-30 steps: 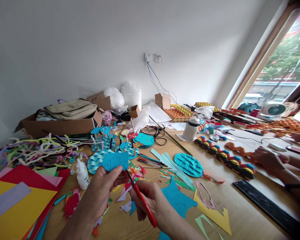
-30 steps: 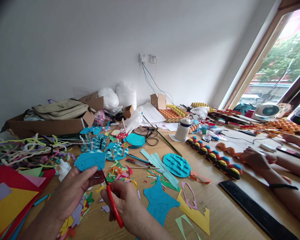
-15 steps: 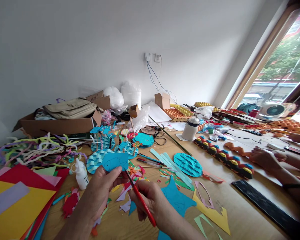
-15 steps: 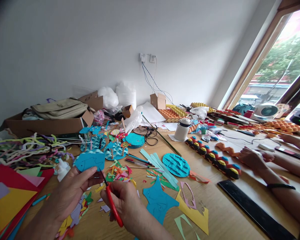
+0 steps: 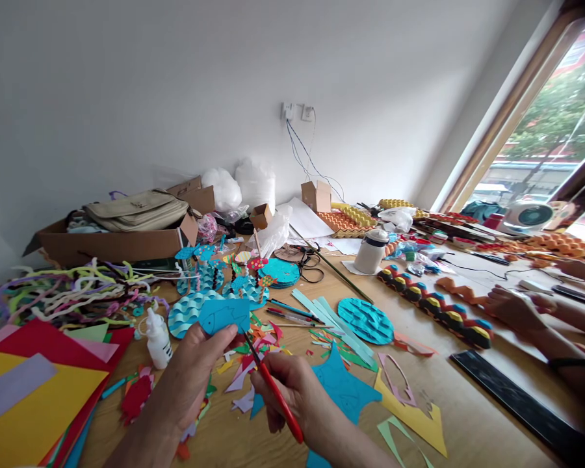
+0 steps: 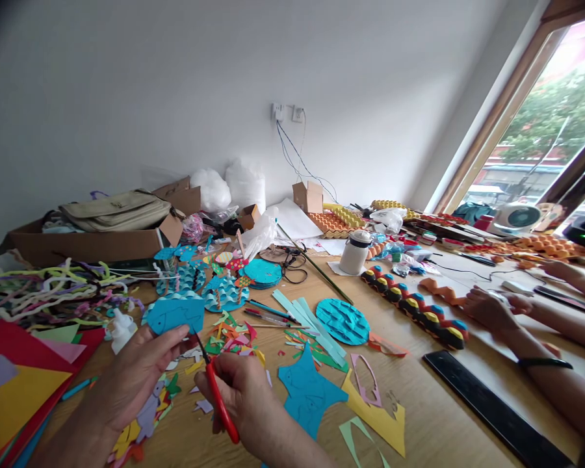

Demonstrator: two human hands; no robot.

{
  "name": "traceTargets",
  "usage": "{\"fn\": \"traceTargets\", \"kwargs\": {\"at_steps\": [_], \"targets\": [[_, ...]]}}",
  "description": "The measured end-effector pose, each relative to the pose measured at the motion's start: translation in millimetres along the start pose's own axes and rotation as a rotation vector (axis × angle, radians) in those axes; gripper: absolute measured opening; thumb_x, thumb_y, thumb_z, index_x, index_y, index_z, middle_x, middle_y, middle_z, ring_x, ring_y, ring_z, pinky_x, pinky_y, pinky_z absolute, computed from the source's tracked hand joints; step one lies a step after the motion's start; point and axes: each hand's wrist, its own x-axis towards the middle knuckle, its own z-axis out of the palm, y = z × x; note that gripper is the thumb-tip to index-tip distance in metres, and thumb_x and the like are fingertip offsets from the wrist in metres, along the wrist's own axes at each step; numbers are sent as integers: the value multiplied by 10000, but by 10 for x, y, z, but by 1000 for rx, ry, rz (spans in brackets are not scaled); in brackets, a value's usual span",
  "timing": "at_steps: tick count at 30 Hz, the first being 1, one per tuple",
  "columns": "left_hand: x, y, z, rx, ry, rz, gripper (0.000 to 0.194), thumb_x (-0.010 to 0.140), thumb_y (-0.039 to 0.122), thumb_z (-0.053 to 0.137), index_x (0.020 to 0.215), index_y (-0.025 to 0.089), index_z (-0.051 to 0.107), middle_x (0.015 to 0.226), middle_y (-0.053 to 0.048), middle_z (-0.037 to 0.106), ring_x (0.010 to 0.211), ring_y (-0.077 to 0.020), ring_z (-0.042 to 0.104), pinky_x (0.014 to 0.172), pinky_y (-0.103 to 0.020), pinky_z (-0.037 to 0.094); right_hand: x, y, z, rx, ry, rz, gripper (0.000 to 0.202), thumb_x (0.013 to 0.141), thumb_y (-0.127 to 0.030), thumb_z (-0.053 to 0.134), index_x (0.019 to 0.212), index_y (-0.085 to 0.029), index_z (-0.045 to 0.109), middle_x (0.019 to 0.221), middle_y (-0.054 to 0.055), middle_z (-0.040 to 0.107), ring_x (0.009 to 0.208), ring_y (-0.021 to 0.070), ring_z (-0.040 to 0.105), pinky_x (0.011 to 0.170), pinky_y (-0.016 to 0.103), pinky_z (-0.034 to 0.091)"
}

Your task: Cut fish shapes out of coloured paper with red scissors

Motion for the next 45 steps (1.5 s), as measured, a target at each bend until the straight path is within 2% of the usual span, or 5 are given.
{"fn": "traceTargets", "kwargs": {"at_steps": [8,15,24,39,45], "targets": [[0,5,-32,-11,5,-34,69,628,219,717,663,209,659,621,57,647,643,-137,563,695,-248,464,-26,-44,-2,34,-34,26,279,747,-364,514,563,-179,414,408,-82,376,313,46,405,303,123,254],[-13,26,-18,-4,-10,-38,58,639,225,707,643,197,656,591,59,603,630,-124,535,677,-233,445,-32,12,-38,62,-48,-28,271,768,-341,519,580,-171,421,418,-81,393,322,47,420,318,120,298],[-16,35,-3,-20,-24,-48,75,632,243,719,670,195,676,686,41,685,685,-135,577,696,-237,449,-35,-45,-31,16,-29,12,265,765,-313,528,572,-169,417,417,-84,379,309,37,411,296,107,256],[2,-19,-45,-14,-82,-47,57,690,225,676,646,198,653,653,43,643,688,-131,546,674,-234,443,-16,62,-51,15,-37,-20,291,768,-357,529,573,-177,409,405,-86,353,311,52,419,292,115,268],[14,-6,-38,12,-41,-55,50,675,240,691,664,198,668,677,36,661,715,-139,559,704,-242,437,-8,74,-71,-34,-38,-43,285,786,-348,508,580,-175,416,427,-80,366,318,47,422,295,112,263]]}}
